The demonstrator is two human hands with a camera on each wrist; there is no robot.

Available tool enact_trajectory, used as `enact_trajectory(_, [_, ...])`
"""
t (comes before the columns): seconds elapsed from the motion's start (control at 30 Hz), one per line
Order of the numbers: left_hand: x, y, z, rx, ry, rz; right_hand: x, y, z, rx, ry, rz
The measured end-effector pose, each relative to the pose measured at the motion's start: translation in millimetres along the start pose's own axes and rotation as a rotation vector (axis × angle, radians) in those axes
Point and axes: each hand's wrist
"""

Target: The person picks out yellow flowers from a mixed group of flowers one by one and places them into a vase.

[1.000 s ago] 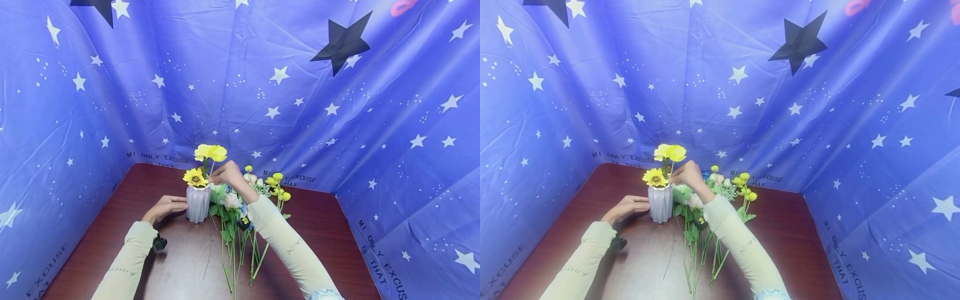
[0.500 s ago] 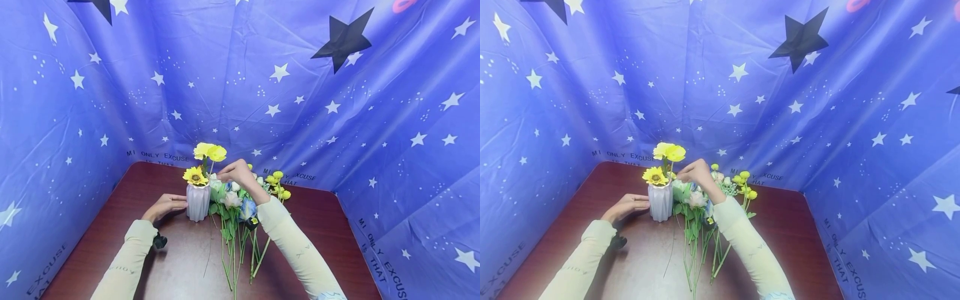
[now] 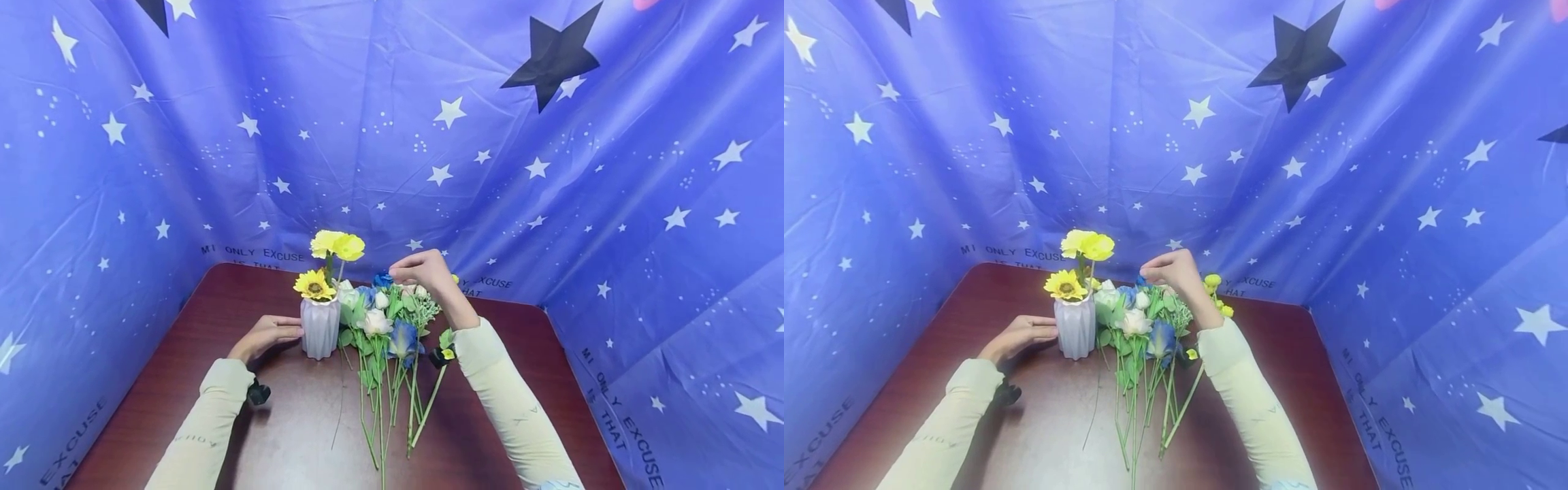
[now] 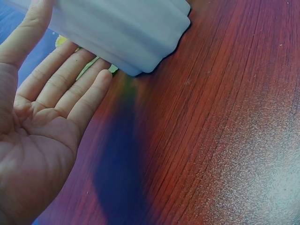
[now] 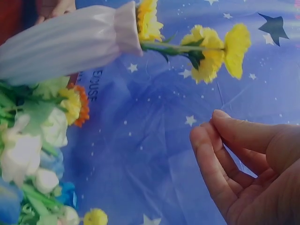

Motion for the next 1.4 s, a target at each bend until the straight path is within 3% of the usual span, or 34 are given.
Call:
enact_trajectory(0.2, [0.7,1.3,0.8,-0.007,0.003,0.001,17,7.6,11,-0.053,-0.013,0.042])
enact_trajectory(0.5, [-0.8,1.9,-0.5,-0.016,0.019,0.017,33,14.2,51,-0.145,-0.019,0.092])
enact_trajectory(0.87, [-2.2,6.0,-1.4,-0.036,0.019,0.067,22,28.2,110,-0.241,-0.003,0.075])
enact_trajectory(1.1, [-5.6,4.9,-1.1,-0.026,-0.051,0.103,12,39.9,140,-0.287,0.023,0.051])
enact_trajectory(1.4, [-8.0,2.1,-2.2,-0.032,-0.026,0.051,1,58.0,158,-0.333,0.044,-0.023])
Point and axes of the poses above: each hand's wrist, its own y-axis away from the middle knuckle, its own x-axis out of the back of the hand, z = x × y, and after that the axes turned 6 degrees about x, right-handed
